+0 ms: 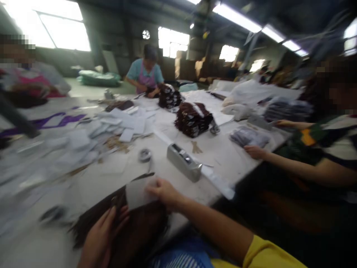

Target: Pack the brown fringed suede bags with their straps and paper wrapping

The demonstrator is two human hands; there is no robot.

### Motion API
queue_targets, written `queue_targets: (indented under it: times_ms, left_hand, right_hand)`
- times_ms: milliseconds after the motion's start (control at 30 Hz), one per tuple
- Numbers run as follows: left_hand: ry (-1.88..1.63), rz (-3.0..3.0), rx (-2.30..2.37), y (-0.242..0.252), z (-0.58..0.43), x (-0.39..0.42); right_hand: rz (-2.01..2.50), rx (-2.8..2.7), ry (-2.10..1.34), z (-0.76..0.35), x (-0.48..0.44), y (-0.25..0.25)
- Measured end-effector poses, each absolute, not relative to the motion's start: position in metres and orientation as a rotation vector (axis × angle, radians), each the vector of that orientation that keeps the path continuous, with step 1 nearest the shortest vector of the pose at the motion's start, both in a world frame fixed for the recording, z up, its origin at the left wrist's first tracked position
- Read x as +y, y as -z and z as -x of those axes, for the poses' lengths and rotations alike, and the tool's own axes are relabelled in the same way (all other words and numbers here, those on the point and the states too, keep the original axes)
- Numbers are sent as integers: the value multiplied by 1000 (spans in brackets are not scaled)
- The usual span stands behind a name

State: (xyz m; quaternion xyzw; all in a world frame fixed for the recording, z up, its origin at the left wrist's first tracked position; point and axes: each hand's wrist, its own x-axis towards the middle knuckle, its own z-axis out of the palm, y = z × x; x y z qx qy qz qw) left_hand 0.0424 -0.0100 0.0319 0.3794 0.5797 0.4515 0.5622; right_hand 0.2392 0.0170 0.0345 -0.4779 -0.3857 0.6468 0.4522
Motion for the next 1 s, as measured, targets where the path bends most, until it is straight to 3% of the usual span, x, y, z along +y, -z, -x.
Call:
queue_targets:
  times_ms: [67, 200, 700, 1000]
  left_hand:
    - [-1100, -591, 1376, -31, -39, -19]
    - [-1112, -577, 1287, -30, -41, -15]
    - [-977, -633, 1260, -30, -36, -20]
    - [-935, -565, 1239, -34, -40, -24]
  right_hand:
    - [1046, -815, -1834, -239, 28, -38]
    - [1012, -828, -2066, -223, 58, -36]
    - [1105, -1210, -2099, -195, 77, -29]
    - [1078, -1059, -1991, -178, 74, -7]
